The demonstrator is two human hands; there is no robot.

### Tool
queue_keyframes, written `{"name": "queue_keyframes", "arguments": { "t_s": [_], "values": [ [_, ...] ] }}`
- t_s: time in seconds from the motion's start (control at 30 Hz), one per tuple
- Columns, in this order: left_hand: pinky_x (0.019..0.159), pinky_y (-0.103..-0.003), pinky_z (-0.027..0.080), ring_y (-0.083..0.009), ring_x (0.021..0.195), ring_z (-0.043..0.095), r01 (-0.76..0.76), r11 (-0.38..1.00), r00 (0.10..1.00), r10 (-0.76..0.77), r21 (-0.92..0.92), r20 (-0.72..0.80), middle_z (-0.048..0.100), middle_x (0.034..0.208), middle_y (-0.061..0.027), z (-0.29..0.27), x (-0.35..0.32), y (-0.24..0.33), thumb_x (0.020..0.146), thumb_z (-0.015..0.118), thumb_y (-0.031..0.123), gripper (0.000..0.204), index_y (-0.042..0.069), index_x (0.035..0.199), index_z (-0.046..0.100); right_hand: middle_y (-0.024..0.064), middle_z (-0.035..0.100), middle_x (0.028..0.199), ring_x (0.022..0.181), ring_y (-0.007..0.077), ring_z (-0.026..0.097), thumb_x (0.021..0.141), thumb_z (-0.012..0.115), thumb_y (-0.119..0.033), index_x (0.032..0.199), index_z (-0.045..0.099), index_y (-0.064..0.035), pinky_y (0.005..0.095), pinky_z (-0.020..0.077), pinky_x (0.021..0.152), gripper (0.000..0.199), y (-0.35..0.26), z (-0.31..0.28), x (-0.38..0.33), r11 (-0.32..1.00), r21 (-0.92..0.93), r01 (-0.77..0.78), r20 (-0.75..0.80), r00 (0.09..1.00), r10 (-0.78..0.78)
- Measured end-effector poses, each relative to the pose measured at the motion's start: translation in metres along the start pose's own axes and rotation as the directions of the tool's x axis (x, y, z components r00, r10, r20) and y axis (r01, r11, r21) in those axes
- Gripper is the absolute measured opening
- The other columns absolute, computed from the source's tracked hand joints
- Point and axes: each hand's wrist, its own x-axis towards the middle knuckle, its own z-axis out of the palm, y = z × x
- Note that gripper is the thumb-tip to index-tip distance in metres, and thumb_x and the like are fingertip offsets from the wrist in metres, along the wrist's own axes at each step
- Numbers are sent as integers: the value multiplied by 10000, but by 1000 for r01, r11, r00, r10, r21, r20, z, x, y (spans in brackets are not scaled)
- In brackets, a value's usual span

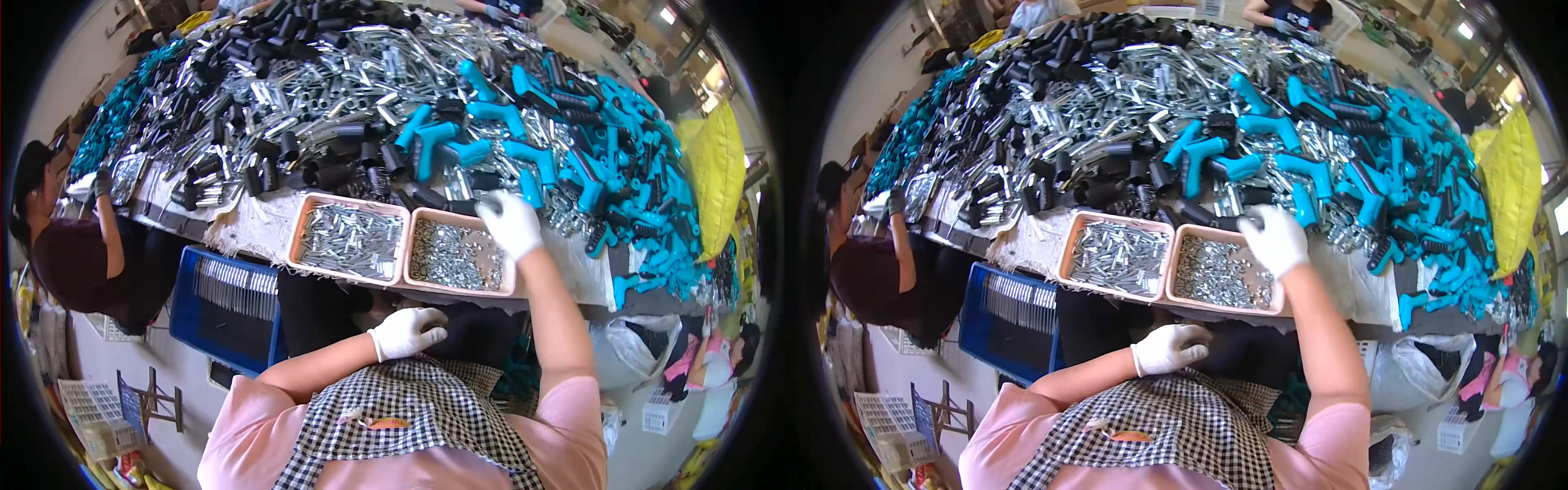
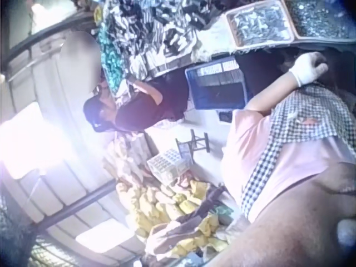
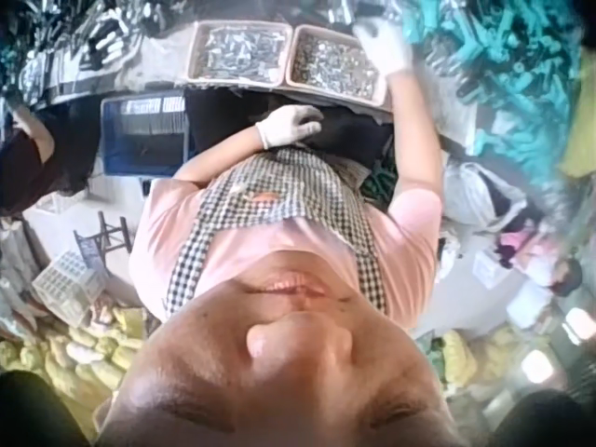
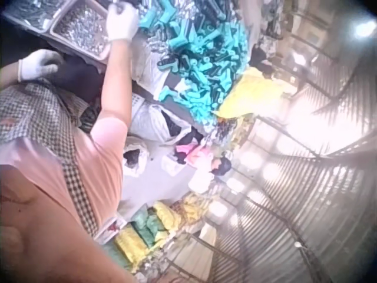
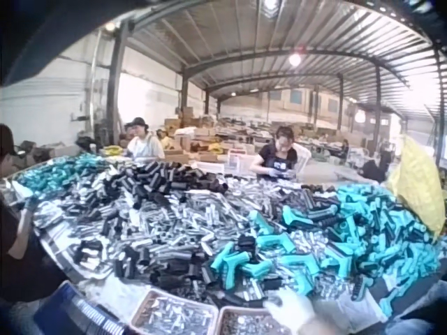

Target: The person assembles tool handles by inserting springs and metal pins into metal tubes and attaching plastic casing components together by hand.

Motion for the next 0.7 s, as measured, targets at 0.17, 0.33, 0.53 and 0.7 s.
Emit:
{"name": "queue_keyframes", "arguments": {
  "t_s": [0.17,0.33,0.53,0.7],
  "values": [
    [886,-403,511,-349,984,655,-80,997,990,79,-1,-120,675,1046,-211,-44,-24,9,914,613,275,364,-17,1132,628,193,695,1098,1020,358,676,867,598,-298,1002,742,-62,456,546,851,308,-21,44,99,824,-557,-98,252,926,281],
    [837,-364,519,-289,928,673,-69,995,950,43,-74,-310,684,998,-184,-129,-47,34,905,609,248,329,-5,1111,650,157,685,1158,1061,335,667,850,607,-240,1083,728,-88,450,535,890,303,-38,56,111,737,-671,-80,346,845,407],
    [821,-362,525,-292,897,685,81,929,781,167,362,-602,693,989,-199,-248,39,15,885,623,248,314,-4,1064,675,169,685,1144,1045,333,671,847,620,-262,1062,728,-81,457,535,883,301,-30,66,110,737,-673,-66,358,843,402],
    [863,-408,518,-358,934,675,219,975,618,-101,48,-780,696,995,-235,-316,146,11,794,665,408,521,-13,1101,658,191,679,1134,1051,339,662,770,654,-335,1054,727,-59,432,532,901,403,-31,41,97,830,-529,-180,348,846,405]
  ]
}}
